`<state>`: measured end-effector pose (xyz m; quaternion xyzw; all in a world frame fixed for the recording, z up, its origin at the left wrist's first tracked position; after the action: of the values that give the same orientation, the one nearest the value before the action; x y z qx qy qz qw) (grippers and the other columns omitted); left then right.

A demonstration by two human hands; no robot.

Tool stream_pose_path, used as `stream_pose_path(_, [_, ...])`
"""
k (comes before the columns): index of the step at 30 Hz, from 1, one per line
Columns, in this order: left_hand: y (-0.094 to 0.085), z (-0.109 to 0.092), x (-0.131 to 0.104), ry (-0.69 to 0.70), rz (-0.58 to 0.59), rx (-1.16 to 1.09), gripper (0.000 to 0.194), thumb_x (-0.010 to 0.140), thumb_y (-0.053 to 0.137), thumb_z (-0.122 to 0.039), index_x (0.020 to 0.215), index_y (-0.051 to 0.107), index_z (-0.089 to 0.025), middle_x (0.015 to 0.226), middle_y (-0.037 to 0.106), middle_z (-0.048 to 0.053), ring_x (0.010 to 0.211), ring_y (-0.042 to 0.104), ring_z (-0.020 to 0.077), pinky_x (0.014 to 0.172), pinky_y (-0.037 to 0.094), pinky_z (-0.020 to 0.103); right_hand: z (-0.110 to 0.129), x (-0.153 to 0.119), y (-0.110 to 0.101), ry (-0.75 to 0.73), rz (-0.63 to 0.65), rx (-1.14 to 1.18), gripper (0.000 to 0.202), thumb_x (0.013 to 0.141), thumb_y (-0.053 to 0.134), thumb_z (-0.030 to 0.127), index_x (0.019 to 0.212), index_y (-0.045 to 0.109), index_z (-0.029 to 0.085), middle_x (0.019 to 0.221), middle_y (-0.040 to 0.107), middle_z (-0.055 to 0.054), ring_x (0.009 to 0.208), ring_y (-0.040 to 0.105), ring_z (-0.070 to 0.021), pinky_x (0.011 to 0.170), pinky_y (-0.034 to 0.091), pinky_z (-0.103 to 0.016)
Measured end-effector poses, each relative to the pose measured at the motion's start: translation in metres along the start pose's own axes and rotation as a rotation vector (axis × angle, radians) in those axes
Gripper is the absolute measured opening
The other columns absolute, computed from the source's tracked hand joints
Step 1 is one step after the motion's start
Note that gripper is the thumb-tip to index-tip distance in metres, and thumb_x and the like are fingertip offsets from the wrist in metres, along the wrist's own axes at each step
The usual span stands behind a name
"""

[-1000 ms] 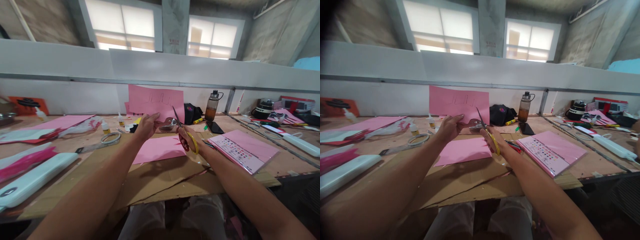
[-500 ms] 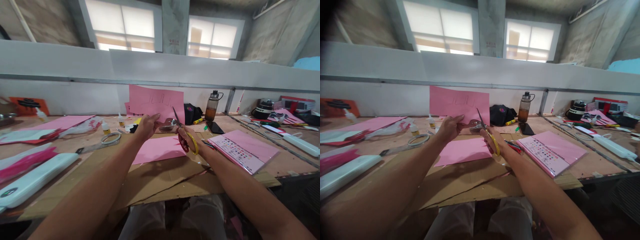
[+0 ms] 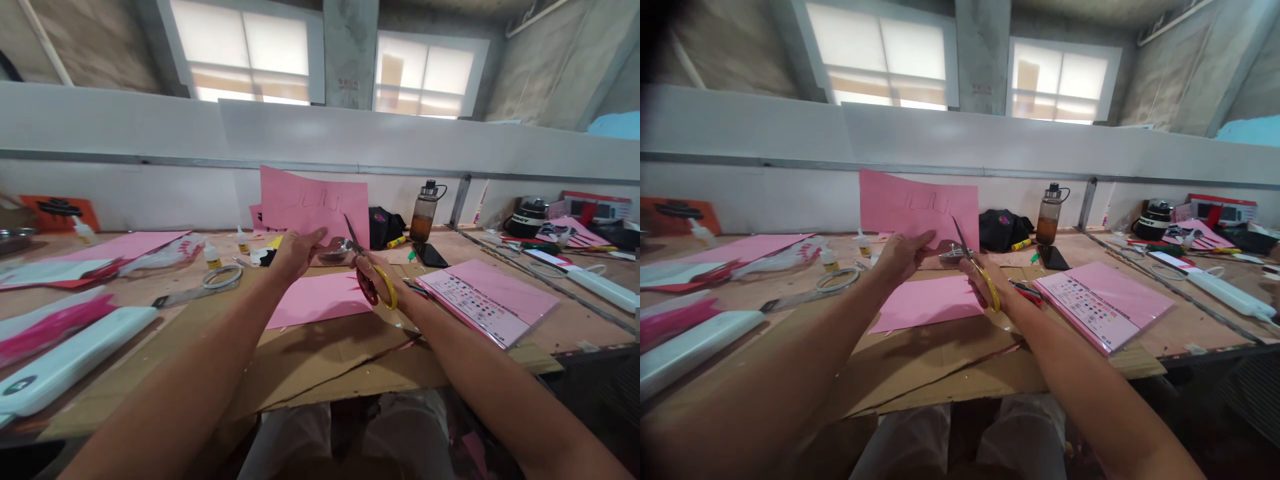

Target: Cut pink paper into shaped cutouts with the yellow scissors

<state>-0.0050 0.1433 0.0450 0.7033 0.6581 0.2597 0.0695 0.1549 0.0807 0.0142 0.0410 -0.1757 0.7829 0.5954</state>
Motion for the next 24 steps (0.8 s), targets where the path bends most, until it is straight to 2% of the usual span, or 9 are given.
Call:
stream_pose_path(3, [0.0026,-0.0001,-0.0010,-0.006,0.013,0.000,0.030,0.062,0.087,-0.020,0.048,0.062,-0.010,0.049,0.060,0.004,0.052,0.067,0.0175,0.063,0.060,0.029,0.0080,-0.0013,0.0032,-0.061,0.016,0.010,0.054,0.086,0.046,0.073,0.091,0.049,0.019,0.052,0.044,0.008,0.032,0.038,-0.0080,0.030,0.030,-0.021])
stream_pose_path(6, [0.0043,0.0000,-0.0019,-0.019,0.026,0.015,0.031,0.063,0.086,-0.021,0.048,0.062,-0.009,0.050,0.062,0.006,0.053,0.068,0.0181,0.063,0.059,0.027,0.0103,-0.0027,0.0042,-0.054,0.010,0.032,0.056,0.084,0.047,0.074,0.091,0.049,0.019,0.051,0.043,0.008,0.031,0.037,-0.0085,0.028,0.030,-0.021])
stream_pose_path(14, [0.0011,-0.0013,-0.0015,-0.015,-0.003,0.014,0.029,0.062,0.087,-0.018,0.048,0.062,-0.010,0.043,0.053,0.000,0.042,0.059,0.0132,0.055,0.055,0.026,0.0103,-0.0049,0.0004,0.030,-0.037,-0.012,0.054,0.081,0.053,0.073,0.089,0.050,0.019,0.052,0.042,0.009,0.033,0.037,-0.0065,0.029,0.030,-0.019])
stream_pose_path(19, [0.0021,-0.0030,-0.0037,-0.020,-0.017,0.022,0.030,0.065,0.084,-0.015,0.046,0.061,-0.010,0.045,0.056,0.003,0.042,0.059,0.0130,0.055,0.055,0.026,0.0086,-0.0042,0.0007,-0.009,-0.022,0.005,0.055,0.084,0.050,0.074,0.089,0.049,0.019,0.052,0.042,0.009,0.033,0.036,-0.0063,0.028,0.030,-0.018])
stream_pose_path(24, [0.0016,-0.0025,-0.0047,-0.025,-0.023,0.000,0.025,0.064,0.085,-0.016,0.051,0.064,-0.011,0.047,0.058,0.002,0.046,0.063,0.0164,0.058,0.058,0.029,0.0060,-0.0047,0.0006,0.019,-0.038,0.015,0.056,0.081,0.052,0.075,0.083,0.047,0.020,0.050,0.041,0.008,0.032,0.036,-0.0067,0.027,0.029,-0.019])
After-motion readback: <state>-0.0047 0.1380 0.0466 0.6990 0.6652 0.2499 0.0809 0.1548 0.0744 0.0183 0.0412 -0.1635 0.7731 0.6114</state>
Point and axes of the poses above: each hand's wrist, its own x-axis towards the middle knuckle, its own y-axis out of the palm, z = x × y, the point moved 10 cm from there along x, towards the middle knuckle
